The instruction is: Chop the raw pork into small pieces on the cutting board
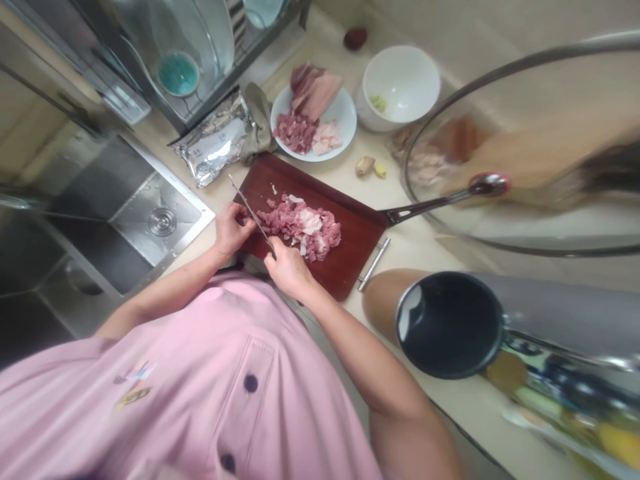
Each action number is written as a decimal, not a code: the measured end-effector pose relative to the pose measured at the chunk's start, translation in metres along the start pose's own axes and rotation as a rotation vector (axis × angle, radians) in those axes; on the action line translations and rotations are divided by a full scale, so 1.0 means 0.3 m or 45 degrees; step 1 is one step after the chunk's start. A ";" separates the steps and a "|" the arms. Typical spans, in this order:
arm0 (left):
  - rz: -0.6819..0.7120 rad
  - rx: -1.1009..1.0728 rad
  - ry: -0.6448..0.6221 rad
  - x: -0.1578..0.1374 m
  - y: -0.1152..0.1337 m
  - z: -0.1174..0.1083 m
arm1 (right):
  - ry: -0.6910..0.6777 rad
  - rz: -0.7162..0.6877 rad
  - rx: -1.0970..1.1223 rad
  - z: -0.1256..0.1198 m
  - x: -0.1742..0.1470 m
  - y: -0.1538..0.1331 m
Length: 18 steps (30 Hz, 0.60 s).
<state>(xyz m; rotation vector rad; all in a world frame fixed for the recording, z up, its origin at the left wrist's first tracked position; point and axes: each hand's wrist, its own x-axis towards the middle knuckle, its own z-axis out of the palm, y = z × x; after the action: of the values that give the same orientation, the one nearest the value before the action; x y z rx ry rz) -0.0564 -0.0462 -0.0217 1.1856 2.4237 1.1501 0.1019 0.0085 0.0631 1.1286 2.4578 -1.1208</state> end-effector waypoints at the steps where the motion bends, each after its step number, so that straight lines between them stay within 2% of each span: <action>1: 0.002 -0.002 -0.006 0.001 0.000 -0.003 | 0.019 -0.009 -0.005 0.007 0.021 -0.008; 8: 0.002 0.009 -0.011 -0.004 0.000 -0.001 | -0.019 0.011 -0.025 0.014 0.014 -0.001; 14: 0.015 0.006 -0.038 -0.001 -0.004 -0.007 | 0.046 -0.032 -0.050 0.024 0.070 -0.030; 18: 0.032 -0.010 -0.002 0.000 -0.010 -0.002 | 0.004 0.002 -0.034 0.031 0.012 0.011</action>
<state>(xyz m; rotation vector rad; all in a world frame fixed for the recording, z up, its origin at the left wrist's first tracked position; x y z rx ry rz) -0.0583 -0.0475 -0.0235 1.2175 2.4074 1.1648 0.1008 0.0051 0.0532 1.1248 2.4663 -1.0834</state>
